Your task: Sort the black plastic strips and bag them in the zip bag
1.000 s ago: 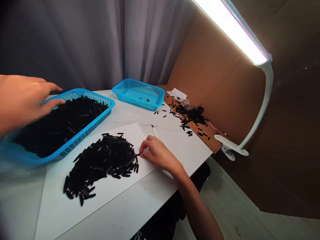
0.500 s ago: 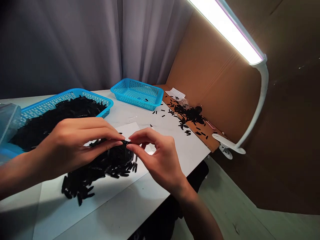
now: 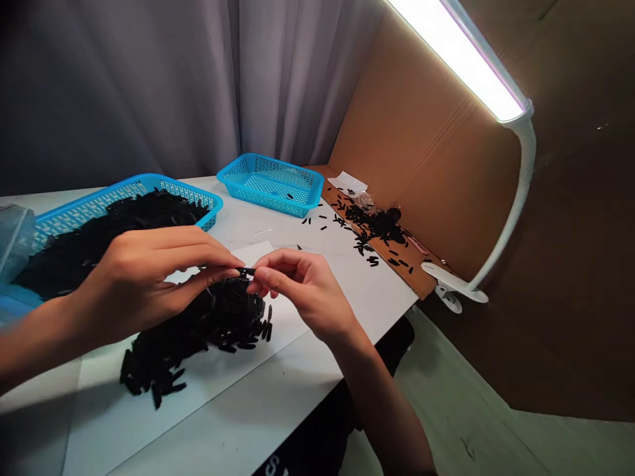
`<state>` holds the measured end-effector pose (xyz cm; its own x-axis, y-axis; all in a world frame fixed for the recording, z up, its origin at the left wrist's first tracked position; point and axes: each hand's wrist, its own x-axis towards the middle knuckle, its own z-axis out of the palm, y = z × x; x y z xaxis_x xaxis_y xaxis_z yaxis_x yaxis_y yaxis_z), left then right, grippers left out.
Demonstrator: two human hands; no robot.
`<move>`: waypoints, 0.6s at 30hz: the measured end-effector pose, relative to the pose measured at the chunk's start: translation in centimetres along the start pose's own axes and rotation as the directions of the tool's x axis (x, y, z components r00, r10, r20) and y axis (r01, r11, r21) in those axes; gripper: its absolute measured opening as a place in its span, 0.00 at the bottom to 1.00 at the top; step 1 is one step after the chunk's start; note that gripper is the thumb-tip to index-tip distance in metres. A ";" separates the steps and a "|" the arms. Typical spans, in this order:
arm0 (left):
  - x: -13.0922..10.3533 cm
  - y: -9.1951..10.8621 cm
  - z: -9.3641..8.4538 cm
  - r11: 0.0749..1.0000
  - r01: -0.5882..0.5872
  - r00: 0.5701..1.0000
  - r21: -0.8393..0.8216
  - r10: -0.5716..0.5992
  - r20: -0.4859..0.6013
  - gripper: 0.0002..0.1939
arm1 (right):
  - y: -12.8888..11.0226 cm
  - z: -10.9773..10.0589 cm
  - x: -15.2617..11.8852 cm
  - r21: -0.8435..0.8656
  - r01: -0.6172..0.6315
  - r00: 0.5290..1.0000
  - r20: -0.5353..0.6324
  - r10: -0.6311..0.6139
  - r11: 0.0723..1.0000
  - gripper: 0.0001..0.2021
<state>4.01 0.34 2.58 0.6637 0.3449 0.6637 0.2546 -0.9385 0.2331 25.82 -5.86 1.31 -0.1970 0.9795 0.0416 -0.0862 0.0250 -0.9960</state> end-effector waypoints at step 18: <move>0.0 0.1 0.5 0.992 0.067 0.995 -0.106 -0.059 0.083 0.05 | 1.0 0.5 0.2 0.078 0.060 0.997 0.035 -0.063 0.995 0.13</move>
<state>4.41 0.25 2.23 0.7037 0.3993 0.5877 0.2228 -0.9094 0.3511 25.18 -5.79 0.37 -0.2249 0.9685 0.1068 -0.1739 0.0680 -0.9824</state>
